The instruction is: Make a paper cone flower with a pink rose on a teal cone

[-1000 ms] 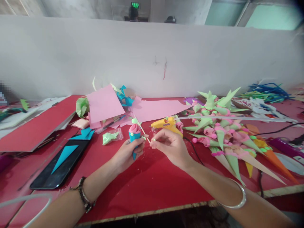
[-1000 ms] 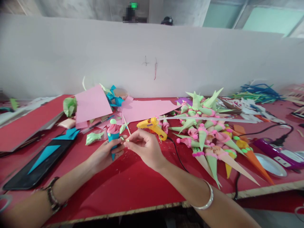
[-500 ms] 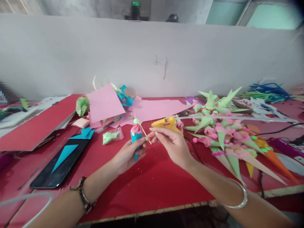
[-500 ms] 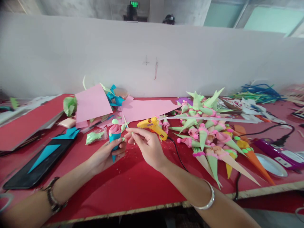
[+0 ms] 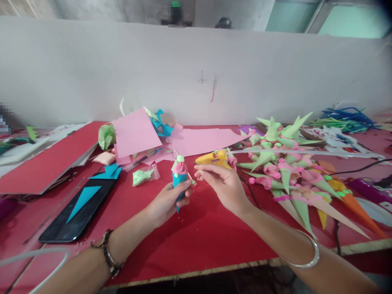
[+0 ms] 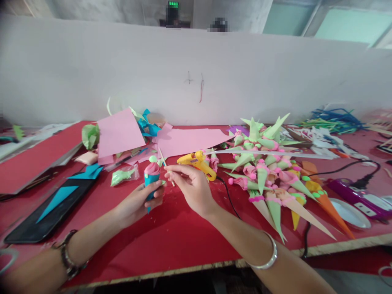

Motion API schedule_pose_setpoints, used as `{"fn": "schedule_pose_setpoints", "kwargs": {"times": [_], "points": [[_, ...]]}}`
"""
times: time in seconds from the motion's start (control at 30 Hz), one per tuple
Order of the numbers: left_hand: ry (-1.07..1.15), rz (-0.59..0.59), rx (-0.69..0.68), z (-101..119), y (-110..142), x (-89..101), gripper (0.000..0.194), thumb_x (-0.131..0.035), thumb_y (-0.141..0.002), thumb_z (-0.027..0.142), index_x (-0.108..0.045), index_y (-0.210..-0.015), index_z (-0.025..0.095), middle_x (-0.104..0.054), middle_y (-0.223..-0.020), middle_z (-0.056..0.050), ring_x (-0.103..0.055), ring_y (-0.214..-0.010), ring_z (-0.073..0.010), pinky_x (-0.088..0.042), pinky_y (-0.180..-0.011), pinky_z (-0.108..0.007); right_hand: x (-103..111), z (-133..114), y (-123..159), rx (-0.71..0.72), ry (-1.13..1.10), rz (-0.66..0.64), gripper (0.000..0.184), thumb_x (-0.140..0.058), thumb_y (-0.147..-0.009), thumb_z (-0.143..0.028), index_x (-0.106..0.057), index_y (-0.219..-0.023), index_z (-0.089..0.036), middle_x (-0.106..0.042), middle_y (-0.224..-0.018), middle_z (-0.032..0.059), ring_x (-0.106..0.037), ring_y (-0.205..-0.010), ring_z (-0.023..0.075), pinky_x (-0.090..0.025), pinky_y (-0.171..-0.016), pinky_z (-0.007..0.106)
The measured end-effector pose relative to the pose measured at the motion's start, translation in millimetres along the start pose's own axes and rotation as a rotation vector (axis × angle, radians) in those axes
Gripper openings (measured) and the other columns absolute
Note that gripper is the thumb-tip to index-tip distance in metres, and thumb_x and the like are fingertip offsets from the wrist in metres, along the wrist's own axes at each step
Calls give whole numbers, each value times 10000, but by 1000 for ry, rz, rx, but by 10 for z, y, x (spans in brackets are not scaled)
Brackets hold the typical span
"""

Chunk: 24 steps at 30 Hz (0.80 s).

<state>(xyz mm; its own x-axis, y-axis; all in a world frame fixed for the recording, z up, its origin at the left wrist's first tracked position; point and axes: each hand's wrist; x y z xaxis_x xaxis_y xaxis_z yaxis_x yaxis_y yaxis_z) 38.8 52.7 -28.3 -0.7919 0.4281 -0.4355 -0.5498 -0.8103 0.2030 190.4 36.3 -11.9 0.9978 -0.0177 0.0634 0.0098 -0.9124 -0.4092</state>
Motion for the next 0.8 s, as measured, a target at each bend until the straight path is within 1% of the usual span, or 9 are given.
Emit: {"fn": "schedule_pose_setpoints", "kwargs": {"times": [0.07,0.2,0.27,0.33,0.43,0.6,0.67,0.73,0.8], "points": [[-15,-7,0,-12,-1,8,233,-533,-773,304,-459,-633,133,-411,-556,53,-265,-384,9,-193,-399,-165,0,-4,2,-3,-3,-20,141,-525,-770,-191,-636,-858,-200,-661,-724,3,-615,-655,105,-526,-638,252],[-28,-7,-3,-19,0,4,257,-534,-770,311,-447,-609,131,-406,-551,52,-270,-393,3,-205,-408,-173,-4,-20,8,-2,10,-9,21,-602,-702,-197,-613,-695,-181,-623,-620,-14,-592,-589,102,-516,-576,236],[-27,-4,-4,-16,1,-5,250,-549,-759,307,-448,-611,132,-405,-549,52,-278,-396,-1,-202,-406,-176,-5,-23,6,16,26,9,21,-621,-680,-192,-604,-673,-182,-621,-633,-10,-591,-608,106,-513,-579,234],[-24,-3,-5,-15,-1,-11,242,-560,-750,304,-451,-617,134,-400,-545,53,-282,-398,-4,-201,-407,-177,-3,-23,0,28,36,18,20,-609,-689,-182,-618,-706,-189,-633,-676,-1,-596,-651,113,-513,-608,239],[-17,-10,-6,-23,-6,-6,246,-560,-749,310,-447,-618,136,-396,-548,54,-285,-406,-5,-208,-414,-175,8,-22,-7,41,38,12,87,-573,-725,-178,-640,-774,-203,-649,-760,11,-600,-724,119,-509,-650,243],[-22,-19,-9,-37,-7,5,242,-549,-758,309,-449,-623,135,-396,-558,49,-288,-421,-7,-217,-427,-174,19,-33,-2,15,43,-21,125,-545,-756,-239,-629,-683,-183,-572,-546,-25,-550,-537,85,-483,-530,207],[-23,-20,-7,-36,-4,2,256,-548,-759,311,-443,-607,133,-393,-552,49,-288,-422,-9,-218,-430,-175,11,-34,1,6,27,-10,82,-574,-729,-232,-621,-680,-185,-586,-568,-23,-558,-546,87,-492,-536,207],[-16,-14,-7,-33,-3,-4,255,-558,-749,315,-444,-610,134,-390,-547,51,-283,-420,-10,-214,-429,-175,-1,-31,2,-1,5,-9,33,-597,-703,-200,-628,-714,-195,-630,-655,-12,-591,-620,101,-513,-588,222],[-10,-2,-5,-31,-3,-9,247,-571,-735,318,-447,-621,138,-386,-543,54,-278,-418,-12,-207,-425,-175,-12,-28,1,-4,-19,-15,73,-598,-700,-171,-638,-750,-204,-658,-746,-2,-613,-711,116,-525,-658,243]]}}
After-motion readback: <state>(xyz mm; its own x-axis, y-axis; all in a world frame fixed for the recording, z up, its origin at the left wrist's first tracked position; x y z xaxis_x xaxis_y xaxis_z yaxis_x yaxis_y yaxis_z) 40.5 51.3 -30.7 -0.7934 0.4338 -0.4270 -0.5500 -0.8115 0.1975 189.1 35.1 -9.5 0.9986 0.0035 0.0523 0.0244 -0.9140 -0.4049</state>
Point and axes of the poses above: each hand's wrist, its own y-axis away from the middle knuckle, its own x-axis out of the back of the hand, z = x × y
